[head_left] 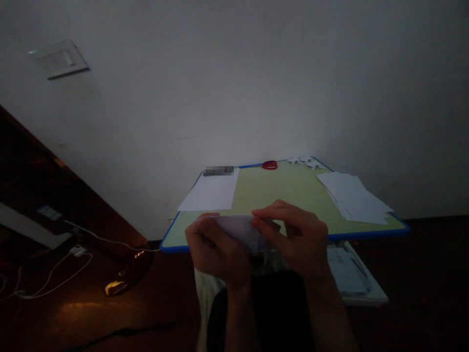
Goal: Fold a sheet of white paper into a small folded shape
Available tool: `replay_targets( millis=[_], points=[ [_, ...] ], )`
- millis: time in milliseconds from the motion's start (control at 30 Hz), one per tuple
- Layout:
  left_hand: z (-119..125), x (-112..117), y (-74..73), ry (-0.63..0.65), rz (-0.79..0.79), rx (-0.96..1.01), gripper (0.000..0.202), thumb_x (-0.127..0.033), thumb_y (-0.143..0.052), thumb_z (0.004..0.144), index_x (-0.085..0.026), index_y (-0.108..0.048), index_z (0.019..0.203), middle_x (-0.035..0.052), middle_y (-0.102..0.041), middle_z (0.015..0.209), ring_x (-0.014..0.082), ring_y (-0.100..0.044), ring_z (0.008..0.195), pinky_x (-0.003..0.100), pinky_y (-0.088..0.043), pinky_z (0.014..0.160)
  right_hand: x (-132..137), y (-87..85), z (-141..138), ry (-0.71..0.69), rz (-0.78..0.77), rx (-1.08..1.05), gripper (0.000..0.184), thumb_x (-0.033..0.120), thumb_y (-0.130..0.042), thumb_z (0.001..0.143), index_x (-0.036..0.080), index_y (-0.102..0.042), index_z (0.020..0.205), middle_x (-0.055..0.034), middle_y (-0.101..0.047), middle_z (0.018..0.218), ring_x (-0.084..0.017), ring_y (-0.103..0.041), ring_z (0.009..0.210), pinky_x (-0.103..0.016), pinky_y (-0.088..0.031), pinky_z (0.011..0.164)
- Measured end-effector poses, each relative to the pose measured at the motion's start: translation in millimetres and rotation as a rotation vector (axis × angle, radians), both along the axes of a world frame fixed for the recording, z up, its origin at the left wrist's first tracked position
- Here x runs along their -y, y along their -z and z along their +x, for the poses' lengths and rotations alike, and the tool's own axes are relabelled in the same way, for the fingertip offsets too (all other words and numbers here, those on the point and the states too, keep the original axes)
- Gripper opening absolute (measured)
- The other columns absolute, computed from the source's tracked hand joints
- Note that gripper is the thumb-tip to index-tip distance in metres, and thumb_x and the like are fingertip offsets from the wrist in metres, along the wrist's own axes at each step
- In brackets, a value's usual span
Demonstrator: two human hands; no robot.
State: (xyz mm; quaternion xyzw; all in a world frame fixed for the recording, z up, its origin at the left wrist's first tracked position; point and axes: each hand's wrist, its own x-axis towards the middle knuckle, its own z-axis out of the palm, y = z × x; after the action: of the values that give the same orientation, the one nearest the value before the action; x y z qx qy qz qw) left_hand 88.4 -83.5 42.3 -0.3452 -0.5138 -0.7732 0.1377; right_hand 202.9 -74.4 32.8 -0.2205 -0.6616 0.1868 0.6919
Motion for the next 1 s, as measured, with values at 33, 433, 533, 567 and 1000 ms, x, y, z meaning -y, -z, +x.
replay_targets(
  millis=[33, 433, 533, 567, 1000],
  points=[
    [0.1, -0.2, -0.7, 0.007, 0.004, 0.002, 0.030, -0.033, -0.053, 0.110, -0.022, -0.062, 0.084, -0.0006, -0.065, 0.078, 0.0181, -0.064, 0.075, 0.031, -0.049, 0.070, 0.2, 0.2, -0.3, 0.005, -0.006, -0.001, 0.029, 0.014, -0.083, 0.093, 0.032, -0.083, 0.115, 0.0027, -0.083, 0.094, -0.014, -0.073, 0.080, -0.030, -0.060, 0.076],
    [3.3, 0.8, 7.5, 0.041, 0.058, -0.069, 0.045, -0.057, -0.052, 0.110, -0.023, -0.062, 0.082, -0.0013, -0.066, 0.073, 0.0175, -0.062, 0.064, 0.032, -0.047, 0.062, 15.5, -16.7, -13.8, 0.030, -0.032, 0.085, 0.011, 0.025, -0.084, 0.093, 0.029, -0.083, 0.104, 0.0001, -0.079, 0.089, -0.017, -0.073, 0.080, -0.031, -0.059, 0.072],
    [3.8, -1.1, 11.8, 0.111, 0.114, -0.073, 0.045, -0.055, -0.051, 0.111, -0.023, -0.061, 0.082, -0.0027, -0.064, 0.070, 0.0165, -0.061, 0.061, 0.031, -0.048, 0.061, 17.9, -19.7, -13.1, 0.025, -0.006, 0.088, 0.006, 0.020, -0.083, 0.094, 0.025, -0.081, 0.093, 0.0012, -0.078, 0.083, -0.016, -0.072, 0.077, -0.031, -0.058, 0.073],
    [3.6, -1.2, 12.0, 0.124, 0.114, -0.078, 0.044, -0.054, -0.050, 0.112, -0.022, -0.061, 0.083, -0.0026, -0.064, 0.070, 0.0164, -0.061, 0.061, 0.031, -0.048, 0.061, 17.9, -19.9, -11.6, 0.031, 0.001, 0.092, 0.006, 0.020, -0.083, 0.094, 0.025, -0.081, 0.092, 0.0013, -0.077, 0.082, -0.016, -0.071, 0.076, -0.031, -0.057, 0.073],
    [-2.0, 1.6, -1.2, 0.011, 0.017, -0.033, 0.031, -0.034, -0.052, 0.110, -0.023, -0.060, 0.082, -0.0014, -0.063, 0.076, 0.0181, -0.061, 0.071, 0.032, -0.046, 0.068, 10.5, -9.5, 9.1, -0.084, -0.017, 0.134, 0.050, 0.049, -0.081, 0.095, 0.029, -0.073, 0.140, -0.0018, -0.074, 0.101, -0.019, -0.066, 0.090, -0.033, -0.055, 0.079]
  ],
)
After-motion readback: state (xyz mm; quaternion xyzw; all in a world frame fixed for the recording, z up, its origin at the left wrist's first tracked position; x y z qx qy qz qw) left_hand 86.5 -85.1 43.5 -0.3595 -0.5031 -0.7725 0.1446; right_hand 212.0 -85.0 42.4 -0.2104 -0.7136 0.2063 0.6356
